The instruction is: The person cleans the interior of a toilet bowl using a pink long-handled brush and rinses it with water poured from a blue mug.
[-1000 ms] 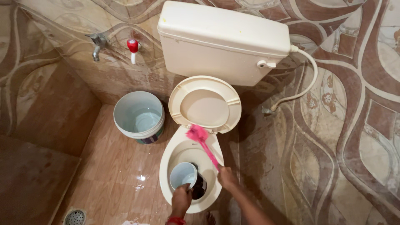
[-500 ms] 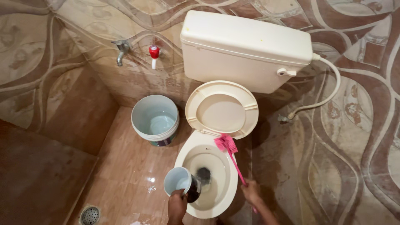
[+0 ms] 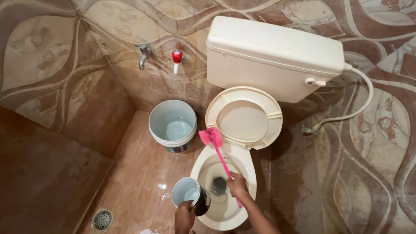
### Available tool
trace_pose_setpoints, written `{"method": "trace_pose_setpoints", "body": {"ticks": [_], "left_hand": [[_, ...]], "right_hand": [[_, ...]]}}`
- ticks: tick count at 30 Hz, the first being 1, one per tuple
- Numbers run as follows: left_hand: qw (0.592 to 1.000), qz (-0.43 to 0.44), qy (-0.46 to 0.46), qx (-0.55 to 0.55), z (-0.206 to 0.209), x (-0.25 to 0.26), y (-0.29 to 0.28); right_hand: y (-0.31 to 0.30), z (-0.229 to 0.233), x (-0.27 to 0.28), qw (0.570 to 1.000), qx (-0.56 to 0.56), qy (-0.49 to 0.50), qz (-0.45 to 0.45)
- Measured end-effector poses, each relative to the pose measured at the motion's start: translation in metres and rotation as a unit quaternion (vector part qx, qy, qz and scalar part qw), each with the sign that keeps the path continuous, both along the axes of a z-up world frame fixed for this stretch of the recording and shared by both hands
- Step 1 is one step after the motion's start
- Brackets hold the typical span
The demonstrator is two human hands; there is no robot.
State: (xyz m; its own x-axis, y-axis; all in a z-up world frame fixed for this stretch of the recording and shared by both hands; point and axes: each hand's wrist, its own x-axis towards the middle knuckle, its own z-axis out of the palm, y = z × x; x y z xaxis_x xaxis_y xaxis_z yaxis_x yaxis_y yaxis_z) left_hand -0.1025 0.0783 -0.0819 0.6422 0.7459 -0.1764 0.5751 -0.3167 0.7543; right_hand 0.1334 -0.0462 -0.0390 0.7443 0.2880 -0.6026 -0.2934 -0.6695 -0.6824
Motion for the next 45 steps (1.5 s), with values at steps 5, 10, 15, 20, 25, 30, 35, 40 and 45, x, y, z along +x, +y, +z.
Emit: {"method": "trace_pose_setpoints", "body": {"ticks": [5, 10, 15, 20, 25, 30, 35, 40, 45], "left_hand": [[1.000, -0.010, 0.013, -0.014, 0.001, 0.003, 0.001], [0.998, -0.045, 0.022, -0.026, 0.002, 0.015, -0.005], [0.996, -0.087, 0.019, -0.019, 0.011, 0.024, -0.004], [0.998, -0.070, -0.009, -0.008, 0.012, 0.013, 0.003], [0.998, -0.061, -0.027, 0.011, 0.009, 0.001, 0.013], [0.998, -0.054, 0.011, -0.014, 0.009, 0.003, 0.012], [0.998, -0.055, 0.001, -0.029, 0.017, 0.007, 0.008], [0.998, -0.051, -0.018, -0.018, 0.020, 0.005, 0.015], [0.996, -0.080, -0.032, 0.008, 0.010, 0.009, 0.009]], "right_hand": [[-0.043, -0.005, 0.006, 0.996, -0.039, 0.025, -0.082], [-0.011, 0.006, -0.001, 0.998, 0.023, 0.047, -0.019], [0.012, 0.008, -0.001, 0.996, 0.056, 0.061, -0.028], [-0.012, -0.005, -0.007, 0.993, 0.044, 0.083, -0.066], [-0.005, 0.001, -0.018, 0.989, 0.029, 0.103, -0.097], [0.009, 0.025, -0.010, 0.988, 0.092, 0.096, -0.085], [0.003, 0.010, -0.022, 0.978, 0.118, 0.121, -0.125], [-0.001, 0.001, -0.018, 0.963, 0.110, 0.157, -0.190], [0.009, 0.015, -0.011, 0.966, 0.148, 0.153, -0.143]]}}
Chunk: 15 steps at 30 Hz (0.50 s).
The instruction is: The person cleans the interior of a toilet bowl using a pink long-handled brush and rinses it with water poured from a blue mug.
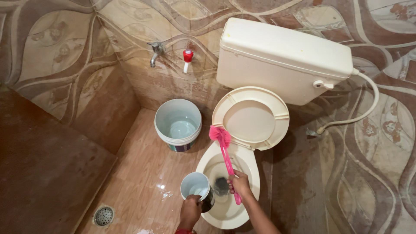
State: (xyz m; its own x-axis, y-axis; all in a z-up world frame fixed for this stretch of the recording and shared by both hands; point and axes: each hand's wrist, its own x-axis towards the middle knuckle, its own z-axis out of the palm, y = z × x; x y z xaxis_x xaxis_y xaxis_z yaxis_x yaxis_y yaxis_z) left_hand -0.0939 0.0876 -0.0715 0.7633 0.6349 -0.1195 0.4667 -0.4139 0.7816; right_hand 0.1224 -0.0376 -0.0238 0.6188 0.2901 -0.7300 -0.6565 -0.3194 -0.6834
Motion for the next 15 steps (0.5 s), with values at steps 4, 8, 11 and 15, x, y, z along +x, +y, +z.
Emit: {"method": "trace_pose_setpoints", "body": {"ticks": [4, 8, 11, 15], "left_hand": [[0.999, -0.011, 0.030, -0.003, 0.004, 0.008, -0.005], [0.999, -0.008, 0.045, -0.010, 0.009, 0.011, -0.005], [0.998, 0.007, 0.062, 0.001, 0.013, 0.013, -0.004], [0.994, 0.036, 0.103, -0.025, 0.022, 0.012, -0.008]], "right_hand": [[-0.009, 0.002, -0.009, 1.000, 0.004, -0.020, 0.013], [-0.016, 0.010, -0.013, 0.998, -0.040, -0.018, 0.033], [-0.019, 0.021, 0.001, 0.989, -0.071, -0.083, 0.104], [-0.018, 0.028, 0.001, 0.984, -0.096, -0.101, 0.113]]}}
